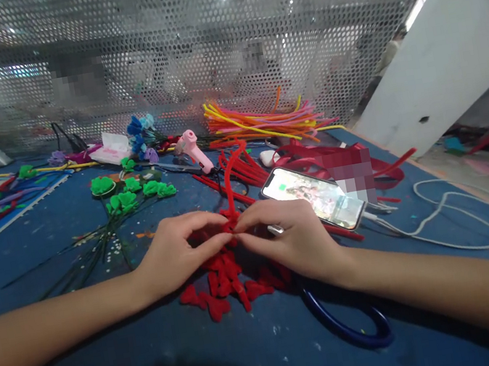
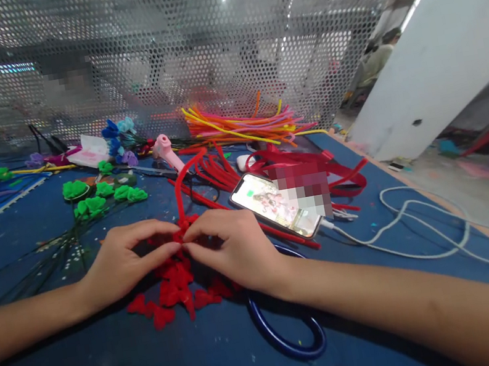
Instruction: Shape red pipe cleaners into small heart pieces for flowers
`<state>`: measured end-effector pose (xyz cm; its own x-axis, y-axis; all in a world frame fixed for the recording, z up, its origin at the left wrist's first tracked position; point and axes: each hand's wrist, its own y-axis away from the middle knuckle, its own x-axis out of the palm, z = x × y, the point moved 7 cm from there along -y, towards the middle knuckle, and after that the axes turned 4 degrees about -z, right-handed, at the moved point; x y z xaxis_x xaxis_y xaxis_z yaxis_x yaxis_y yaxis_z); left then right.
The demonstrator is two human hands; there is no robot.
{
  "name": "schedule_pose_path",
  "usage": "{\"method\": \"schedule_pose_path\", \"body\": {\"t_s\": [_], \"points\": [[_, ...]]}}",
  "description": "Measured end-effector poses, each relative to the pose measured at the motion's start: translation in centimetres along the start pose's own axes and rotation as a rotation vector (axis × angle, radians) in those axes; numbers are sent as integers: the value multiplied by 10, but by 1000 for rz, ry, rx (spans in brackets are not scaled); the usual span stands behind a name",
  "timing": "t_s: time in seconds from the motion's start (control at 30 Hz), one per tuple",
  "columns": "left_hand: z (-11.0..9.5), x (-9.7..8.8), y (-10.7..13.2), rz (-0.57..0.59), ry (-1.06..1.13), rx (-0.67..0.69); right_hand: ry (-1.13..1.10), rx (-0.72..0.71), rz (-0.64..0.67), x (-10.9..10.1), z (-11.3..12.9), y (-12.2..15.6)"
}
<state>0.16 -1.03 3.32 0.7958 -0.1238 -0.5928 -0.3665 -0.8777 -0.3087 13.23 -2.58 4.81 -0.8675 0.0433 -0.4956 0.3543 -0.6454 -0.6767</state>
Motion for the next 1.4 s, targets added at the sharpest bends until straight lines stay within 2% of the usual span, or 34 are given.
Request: {"method": "schedule_pose_path", "body": {"t_s": [0.1, 0.27, 0.4, 0.5, 0.63, 0.83, 1.07, 1.4], "points": [[-2, 1, 3, 5, -110, 54, 55, -67, 23, 2, 5, 1], [1, 2, 3, 21, -119, 15, 126, -127, 18, 2, 8, 1], [3, 5, 2, 53, -39, -67, 235, -250, -7, 3, 11, 4], [7, 10, 2, 79, 99, -158, 316, -371, -5, 5, 16, 7], [14, 15, 3, 95, 240, -282, 366, -426, -11, 5, 19, 7], [18, 11, 1, 28, 377, -318, 372, -466, 26, 9, 21, 8], [18, 15, 1, 67, 384, -357, 337, -447, 56, 10, 23, 8], [15, 17, 5, 33, 352, -388, 320, -287, -85, 5, 14, 7]]}}
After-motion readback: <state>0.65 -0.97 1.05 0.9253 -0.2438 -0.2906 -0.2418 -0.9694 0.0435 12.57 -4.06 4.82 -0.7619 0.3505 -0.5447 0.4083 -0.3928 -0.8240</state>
